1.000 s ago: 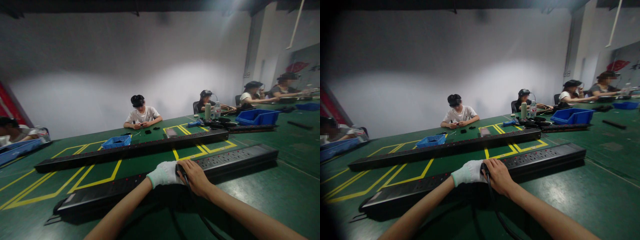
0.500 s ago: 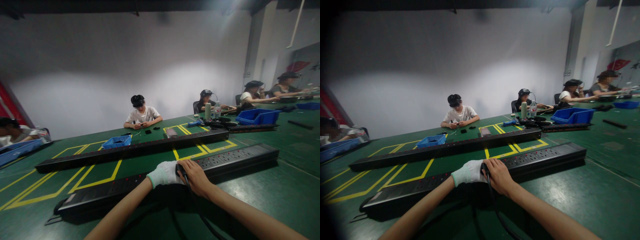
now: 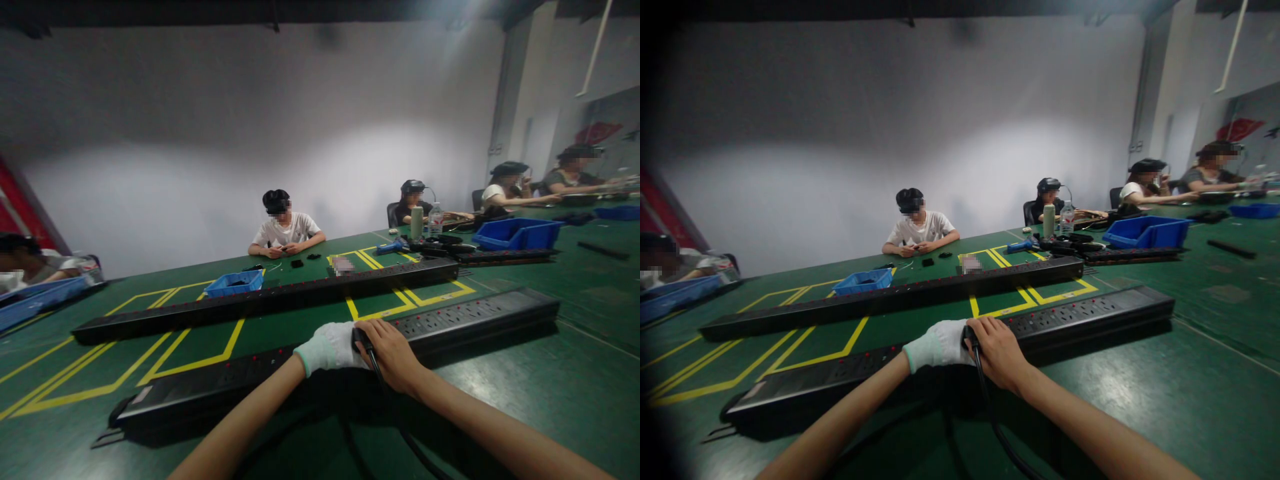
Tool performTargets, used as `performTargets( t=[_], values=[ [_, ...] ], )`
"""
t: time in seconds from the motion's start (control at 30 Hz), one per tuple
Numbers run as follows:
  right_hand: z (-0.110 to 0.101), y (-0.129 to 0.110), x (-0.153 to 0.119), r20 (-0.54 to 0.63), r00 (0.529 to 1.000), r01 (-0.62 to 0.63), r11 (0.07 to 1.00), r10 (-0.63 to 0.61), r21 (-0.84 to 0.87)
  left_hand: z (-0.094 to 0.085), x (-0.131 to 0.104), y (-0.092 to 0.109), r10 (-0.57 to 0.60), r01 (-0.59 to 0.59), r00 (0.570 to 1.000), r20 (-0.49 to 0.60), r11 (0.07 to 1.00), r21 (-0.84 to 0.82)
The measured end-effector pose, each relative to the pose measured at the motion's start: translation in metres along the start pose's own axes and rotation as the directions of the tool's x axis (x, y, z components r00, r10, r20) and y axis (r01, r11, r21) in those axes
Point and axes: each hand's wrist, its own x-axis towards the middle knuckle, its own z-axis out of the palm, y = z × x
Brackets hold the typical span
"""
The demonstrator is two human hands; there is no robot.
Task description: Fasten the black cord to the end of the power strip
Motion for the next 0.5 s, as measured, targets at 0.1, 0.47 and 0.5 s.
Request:
performTargets(
  t=[0.1,0.47,0.5],
  values=[
    [-0.0012,-0.0004,0.0002,0.009,1.000,0.005,1.000,-0.005,0.004,0.0003,-0.0003,-0.0004,0.005,-0.005,1.000,-0.004,1.000,-0.003],
    [-0.0034,-0.0011,0.0006,0.008,1.000,0.009,1.000,-0.009,0.006,-0.0033,-0.0008,0.0029,-0.010,0.010,1.000,-0.010,0.999,-0.046],
    [-0.0037,-0.0013,0.0007,0.005,1.000,0.010,1.000,-0.010,0.005,-0.0034,-0.0008,0.0030,-0.009,0.009,1.000,-0.008,0.999,-0.046]
  ],
)
